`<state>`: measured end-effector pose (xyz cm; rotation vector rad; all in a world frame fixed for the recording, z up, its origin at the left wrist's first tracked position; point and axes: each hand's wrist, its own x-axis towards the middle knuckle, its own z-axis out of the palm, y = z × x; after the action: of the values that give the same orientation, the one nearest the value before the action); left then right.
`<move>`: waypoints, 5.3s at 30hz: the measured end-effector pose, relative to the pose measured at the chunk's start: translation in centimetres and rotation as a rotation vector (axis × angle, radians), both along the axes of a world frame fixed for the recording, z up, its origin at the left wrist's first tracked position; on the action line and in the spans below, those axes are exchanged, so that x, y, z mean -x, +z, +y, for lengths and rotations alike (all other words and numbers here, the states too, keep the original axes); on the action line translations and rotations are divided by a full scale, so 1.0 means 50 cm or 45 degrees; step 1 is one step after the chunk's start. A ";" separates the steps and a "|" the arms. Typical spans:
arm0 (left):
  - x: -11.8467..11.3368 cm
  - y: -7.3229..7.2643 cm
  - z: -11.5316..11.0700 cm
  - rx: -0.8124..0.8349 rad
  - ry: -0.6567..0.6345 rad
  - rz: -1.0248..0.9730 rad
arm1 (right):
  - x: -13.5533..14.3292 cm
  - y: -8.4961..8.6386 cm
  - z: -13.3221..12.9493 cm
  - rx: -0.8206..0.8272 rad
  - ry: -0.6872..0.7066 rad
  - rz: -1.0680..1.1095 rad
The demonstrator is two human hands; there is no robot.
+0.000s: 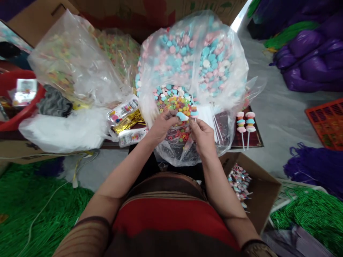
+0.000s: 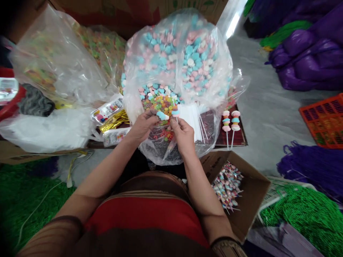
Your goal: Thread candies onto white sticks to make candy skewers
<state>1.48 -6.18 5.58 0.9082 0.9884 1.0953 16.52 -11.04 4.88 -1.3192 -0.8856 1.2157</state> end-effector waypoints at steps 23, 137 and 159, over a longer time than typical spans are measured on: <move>0.009 -0.003 -0.068 0.004 -0.149 0.161 | 0.006 -0.011 -0.049 -0.199 0.040 -0.210; 0.055 -0.044 0.039 -0.849 -0.305 1.742 | -0.028 -0.009 -0.169 0.113 0.024 0.023; 0.060 -0.009 0.002 0.052 0.001 -0.118 | 0.014 -0.013 -0.174 0.206 0.310 0.029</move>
<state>-1.51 -6.09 5.11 0.8172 0.9318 1.1046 15.83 -19.75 4.23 -1.3504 -0.9684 1.5155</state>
